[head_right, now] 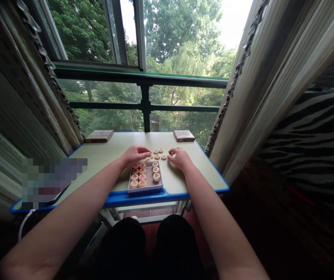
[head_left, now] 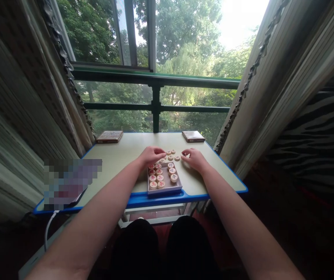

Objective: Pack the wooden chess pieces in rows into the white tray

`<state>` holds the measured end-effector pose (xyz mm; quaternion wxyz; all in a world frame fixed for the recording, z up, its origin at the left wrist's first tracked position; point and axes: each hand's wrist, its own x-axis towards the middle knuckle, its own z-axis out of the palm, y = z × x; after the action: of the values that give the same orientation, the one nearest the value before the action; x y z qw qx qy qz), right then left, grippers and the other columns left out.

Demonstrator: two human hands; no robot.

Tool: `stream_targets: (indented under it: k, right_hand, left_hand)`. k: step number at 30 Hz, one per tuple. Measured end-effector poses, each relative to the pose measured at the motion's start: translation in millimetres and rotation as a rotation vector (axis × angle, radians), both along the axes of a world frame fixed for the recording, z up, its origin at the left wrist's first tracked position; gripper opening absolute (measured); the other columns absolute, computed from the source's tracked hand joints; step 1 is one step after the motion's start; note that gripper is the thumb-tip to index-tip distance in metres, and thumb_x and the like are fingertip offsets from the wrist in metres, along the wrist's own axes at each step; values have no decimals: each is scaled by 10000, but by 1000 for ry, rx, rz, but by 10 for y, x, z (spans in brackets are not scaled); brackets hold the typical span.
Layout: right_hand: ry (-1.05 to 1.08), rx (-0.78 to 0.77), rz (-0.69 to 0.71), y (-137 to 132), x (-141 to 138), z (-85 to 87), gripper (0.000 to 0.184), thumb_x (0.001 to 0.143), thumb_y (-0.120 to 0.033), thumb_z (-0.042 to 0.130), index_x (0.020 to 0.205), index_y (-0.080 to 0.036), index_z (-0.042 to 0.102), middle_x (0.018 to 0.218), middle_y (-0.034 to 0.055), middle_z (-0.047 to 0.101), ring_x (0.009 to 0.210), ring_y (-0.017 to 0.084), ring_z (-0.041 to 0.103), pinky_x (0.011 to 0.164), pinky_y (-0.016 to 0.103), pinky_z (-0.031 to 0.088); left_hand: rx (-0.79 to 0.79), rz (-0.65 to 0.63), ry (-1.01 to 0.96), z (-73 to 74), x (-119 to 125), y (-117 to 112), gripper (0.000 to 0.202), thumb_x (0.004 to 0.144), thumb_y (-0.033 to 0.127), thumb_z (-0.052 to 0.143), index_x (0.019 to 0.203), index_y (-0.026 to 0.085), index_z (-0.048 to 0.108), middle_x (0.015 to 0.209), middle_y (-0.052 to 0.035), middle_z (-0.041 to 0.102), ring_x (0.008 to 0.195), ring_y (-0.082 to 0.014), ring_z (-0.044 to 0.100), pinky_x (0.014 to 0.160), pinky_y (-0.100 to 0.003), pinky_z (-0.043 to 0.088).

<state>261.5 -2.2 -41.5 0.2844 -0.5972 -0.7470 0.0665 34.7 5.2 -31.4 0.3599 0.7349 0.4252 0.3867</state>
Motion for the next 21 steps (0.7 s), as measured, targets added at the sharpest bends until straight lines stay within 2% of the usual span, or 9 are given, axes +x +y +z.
stream_targets:
  k: [5, 7, 9, 11, 15, 21]
  right_hand:
    - [53, 57, 31, -119, -18, 145, 208, 760, -285, 575, 902, -175, 680, 874, 62, 664, 688, 145, 577, 704, 285, 448]
    - [129, 83, 90, -220, -30, 207, 215, 752, -301, 589, 909, -183, 677, 843, 52, 671, 670, 142, 576, 672, 280, 457]
    - [233, 57, 196, -361, -54, 233, 334, 744, -363, 606, 1030, -194, 643, 818, 38, 668, 613, 122, 557, 619, 263, 463]
    - [337, 30, 283, -537, -97, 214, 418, 741, -423, 609, 1094, -200, 610, 803, 30, 656, 583, 111, 540, 574, 245, 459]
    - [449, 48, 340, -887, -218, 89, 299, 755, -439, 596, 884, -173, 638, 800, 44, 633, 564, 102, 514, 544, 237, 444]
    - [324, 138, 366, -1154, -330, -48, 193, 725, -351, 645, 803, -180, 602, 880, 46, 570, 581, 89, 459, 580, 243, 436]
  left_hand:
    - [-136, 109, -206, -6, -38, 22, 289, 619, 402, 659, 722, 133, 686, 732, -96, 688, 665, -171, 582, 570, -280, 423]
    - [-174, 139, -261, 26, -30, 17, 296, 615, 398, 659, 718, 121, 675, 762, -113, 689, 693, -174, 585, 552, -265, 410]
    - [-249, 135, -293, 46, -9, 4, 280, 608, 381, 661, 721, 125, 672, 809, -117, 695, 742, -181, 597, 563, -257, 416]
    - [-277, 163, -348, 33, 16, -23, 243, 605, 352, 655, 691, 126, 664, 814, -116, 698, 752, -180, 605, 590, -261, 432]
    - [-229, 306, -434, -45, 11, -133, 194, 611, 318, 630, 662, 131, 641, 812, -106, 696, 766, -177, 614, 637, -268, 445]
    - [-168, 391, -530, 0, -119, -334, 193, 637, 300, 574, 701, 127, 629, 830, -109, 688, 812, -184, 623, 662, -278, 466]
